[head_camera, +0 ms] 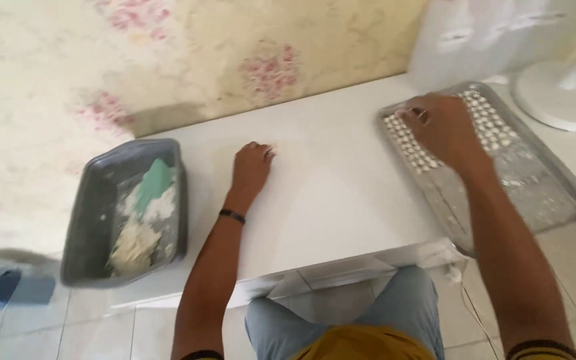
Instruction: The person is manually forming small cosmetic balls by pinching off pieces of white paste and rolling them between their fingers before placing them on a tray.
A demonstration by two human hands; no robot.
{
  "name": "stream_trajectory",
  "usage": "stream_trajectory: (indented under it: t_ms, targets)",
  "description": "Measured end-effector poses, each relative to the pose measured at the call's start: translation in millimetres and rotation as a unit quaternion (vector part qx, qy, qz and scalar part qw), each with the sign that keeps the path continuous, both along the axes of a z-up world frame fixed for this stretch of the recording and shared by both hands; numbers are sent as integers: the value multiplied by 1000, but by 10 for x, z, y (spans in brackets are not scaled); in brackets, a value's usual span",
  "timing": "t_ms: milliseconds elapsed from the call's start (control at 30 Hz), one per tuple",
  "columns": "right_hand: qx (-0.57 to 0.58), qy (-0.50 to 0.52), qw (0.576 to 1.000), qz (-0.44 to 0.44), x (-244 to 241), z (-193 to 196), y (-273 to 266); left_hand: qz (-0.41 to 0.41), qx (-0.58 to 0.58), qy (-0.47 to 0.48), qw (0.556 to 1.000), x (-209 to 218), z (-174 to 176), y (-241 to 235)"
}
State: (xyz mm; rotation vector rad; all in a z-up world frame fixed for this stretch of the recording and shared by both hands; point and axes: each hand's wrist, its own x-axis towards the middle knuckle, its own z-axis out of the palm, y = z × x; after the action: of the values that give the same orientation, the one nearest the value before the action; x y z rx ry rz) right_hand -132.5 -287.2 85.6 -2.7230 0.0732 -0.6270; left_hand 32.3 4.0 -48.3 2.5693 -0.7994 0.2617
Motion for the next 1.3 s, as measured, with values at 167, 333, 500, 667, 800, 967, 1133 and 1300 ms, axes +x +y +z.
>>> stream_trajectory:
  t_ms: [167,333,500,667,800,967,1133,1300]
  targets:
    - [50,27,994,97,506,-429,729,35,-142,70,987,-36,117,91]
    - [123,137,973,137,812,-644,1231,40,-331,170,927,-157,389,81]
    - [165,16,972,166,846,-793,1387,13,-470,410,782,-215,443,11]
    - [129,-6,976,175,832,-911,1401,-5,-476,466,746,-290,486,-53]
    - [128,-36,975,179,852,-953,1370,-17,-487,493,721,-219,360,-57]
    - [136,-50,970,194,833,-903,1351,-19,-477,503,720,-246,396,-50]
    - [158,-45,963,211,850,-976,1314,-24,-458,507,730,-246,421,-27]
    - [191,-33,961,196,792,-889,1348,-34,-466,493,734,-199,349,-24]
